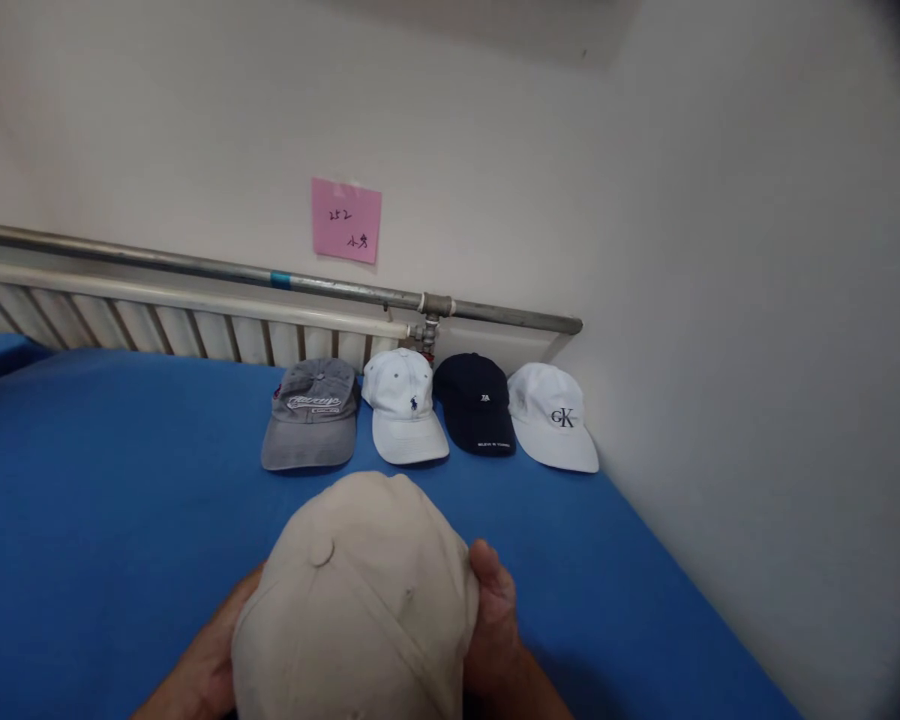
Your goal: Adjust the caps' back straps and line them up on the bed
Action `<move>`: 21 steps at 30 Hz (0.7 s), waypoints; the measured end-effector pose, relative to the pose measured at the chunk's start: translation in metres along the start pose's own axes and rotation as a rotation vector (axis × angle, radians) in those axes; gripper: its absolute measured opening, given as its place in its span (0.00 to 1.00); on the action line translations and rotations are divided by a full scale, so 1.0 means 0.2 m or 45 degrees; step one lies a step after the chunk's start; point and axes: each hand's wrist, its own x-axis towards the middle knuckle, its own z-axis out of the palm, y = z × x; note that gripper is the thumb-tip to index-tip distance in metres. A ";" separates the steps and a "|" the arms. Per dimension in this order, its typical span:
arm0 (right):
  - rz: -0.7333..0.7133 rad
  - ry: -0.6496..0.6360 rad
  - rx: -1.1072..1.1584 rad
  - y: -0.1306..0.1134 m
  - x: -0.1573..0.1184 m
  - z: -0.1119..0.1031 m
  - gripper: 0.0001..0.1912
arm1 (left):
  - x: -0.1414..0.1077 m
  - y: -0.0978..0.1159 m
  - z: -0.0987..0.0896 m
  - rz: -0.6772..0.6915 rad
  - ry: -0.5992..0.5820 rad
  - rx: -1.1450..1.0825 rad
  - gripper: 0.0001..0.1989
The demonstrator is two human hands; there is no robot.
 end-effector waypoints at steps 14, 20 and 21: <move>0.056 0.233 0.149 -0.05 0.06 -0.08 0.24 | -0.09 0.00 0.09 -0.143 -0.312 -0.030 0.12; 0.099 0.518 0.293 0.04 0.19 -0.19 0.12 | -0.03 0.06 0.07 0.005 -0.219 -0.227 0.13; 0.079 0.528 0.285 0.04 0.20 -0.20 0.12 | -0.01 0.07 0.06 0.017 -0.238 -0.254 0.14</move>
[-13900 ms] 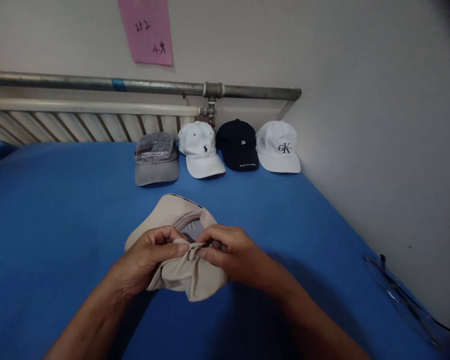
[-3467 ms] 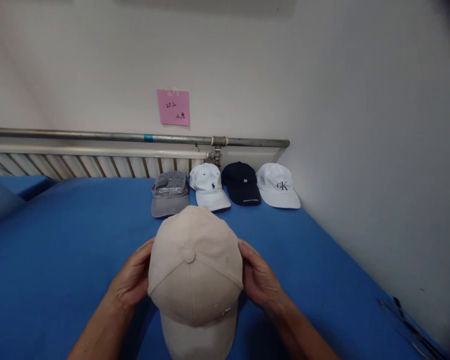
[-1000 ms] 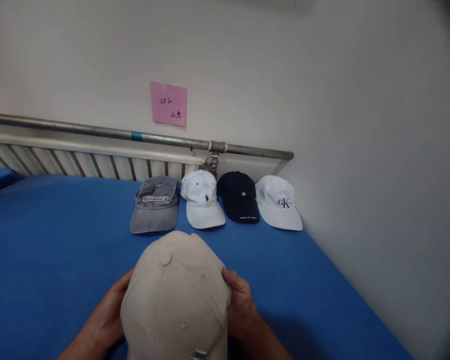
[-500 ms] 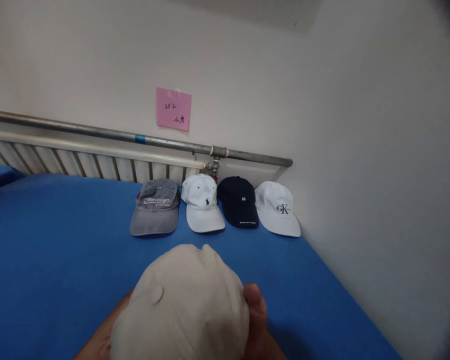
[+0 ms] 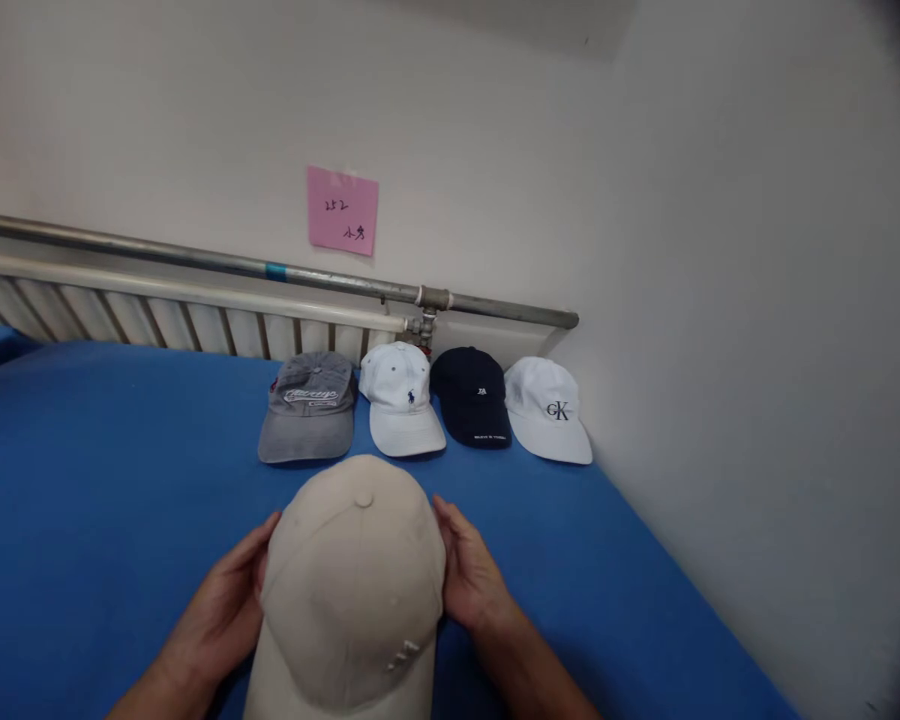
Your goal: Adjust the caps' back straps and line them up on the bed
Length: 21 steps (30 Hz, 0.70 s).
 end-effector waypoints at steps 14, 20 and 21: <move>-0.429 0.062 -0.217 -0.02 -0.02 -0.04 0.12 | -0.02 0.04 0.01 0.132 -0.157 -0.047 0.22; -0.580 0.149 -0.404 0.05 -0.16 -0.05 0.19 | -0.06 0.03 0.01 0.191 -0.182 -0.047 0.20; -0.612 0.183 -0.463 0.06 -0.18 -0.06 0.19 | -0.07 0.03 0.00 0.195 -0.187 -0.035 0.19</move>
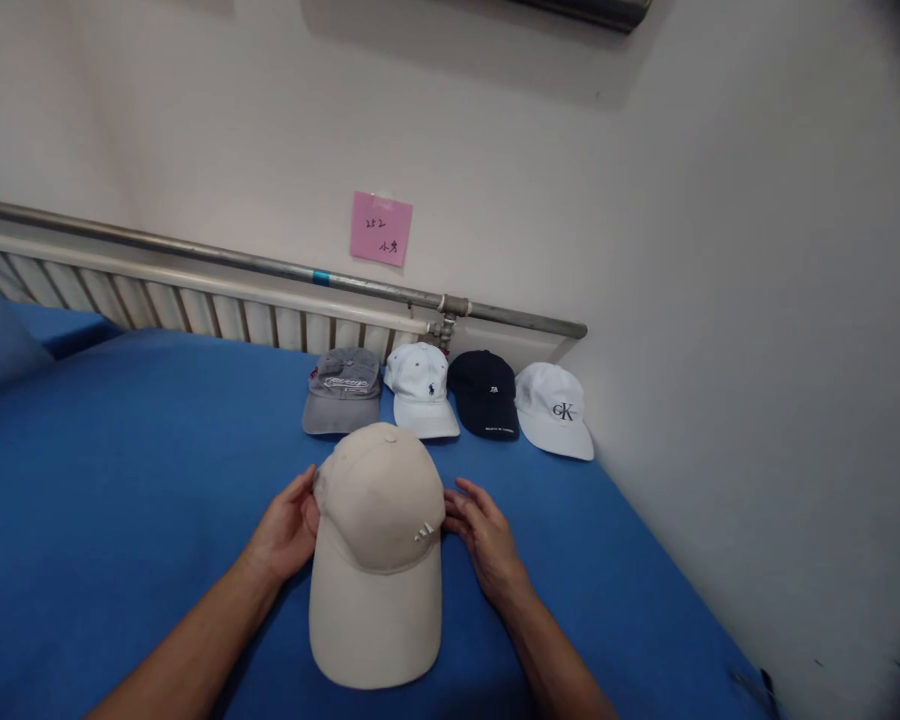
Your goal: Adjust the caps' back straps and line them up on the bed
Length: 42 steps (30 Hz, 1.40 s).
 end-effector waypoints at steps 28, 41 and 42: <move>-0.099 -0.102 -0.495 -0.05 -0.05 -0.02 0.12 | -0.10 0.05 -0.02 -0.100 -0.544 0.763 0.18; -0.138 -0.132 -0.595 -0.02 -0.05 -0.03 0.08 | -0.07 -0.05 -0.02 -0.065 -0.159 0.308 0.14; -0.139 -0.127 -0.604 -0.02 -0.05 -0.04 0.08 | -0.07 -0.05 -0.02 -0.067 -0.116 0.292 0.12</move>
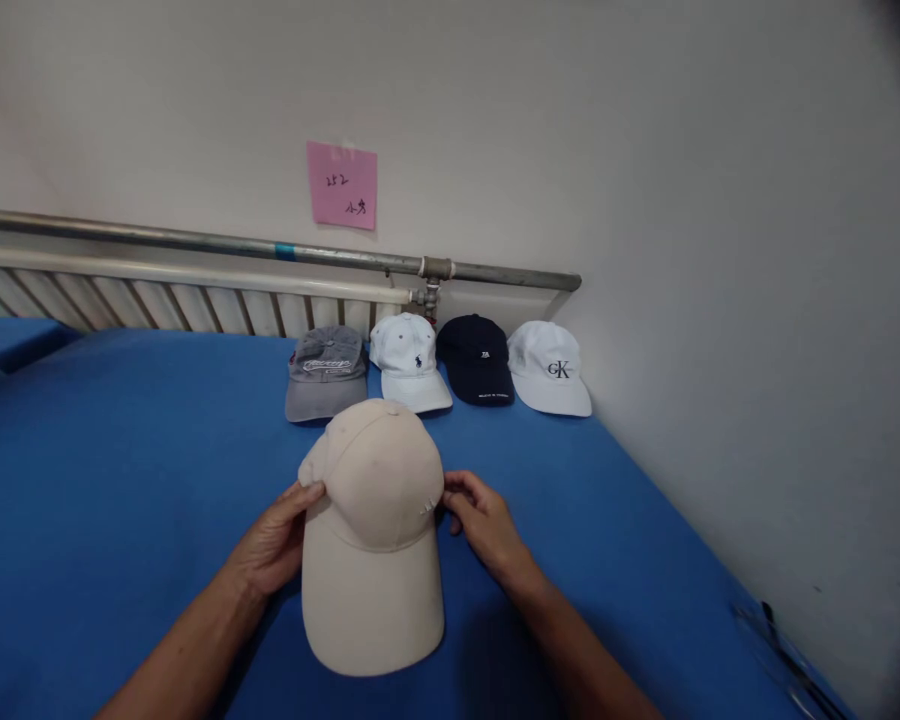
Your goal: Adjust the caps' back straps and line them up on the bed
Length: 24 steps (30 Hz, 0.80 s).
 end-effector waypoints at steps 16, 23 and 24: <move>0.024 0.030 0.021 -0.02 -0.02 0.00 0.06 | 0.04 0.02 -0.03 -0.233 0.201 -0.193 0.18; 0.054 -0.028 0.026 -0.03 -0.04 0.03 0.05 | 0.01 0.03 0.00 -0.153 0.228 -0.233 0.18; 0.067 -0.053 0.039 -0.03 -0.05 0.04 0.05 | 0.01 0.03 0.00 -0.159 0.228 -0.253 0.19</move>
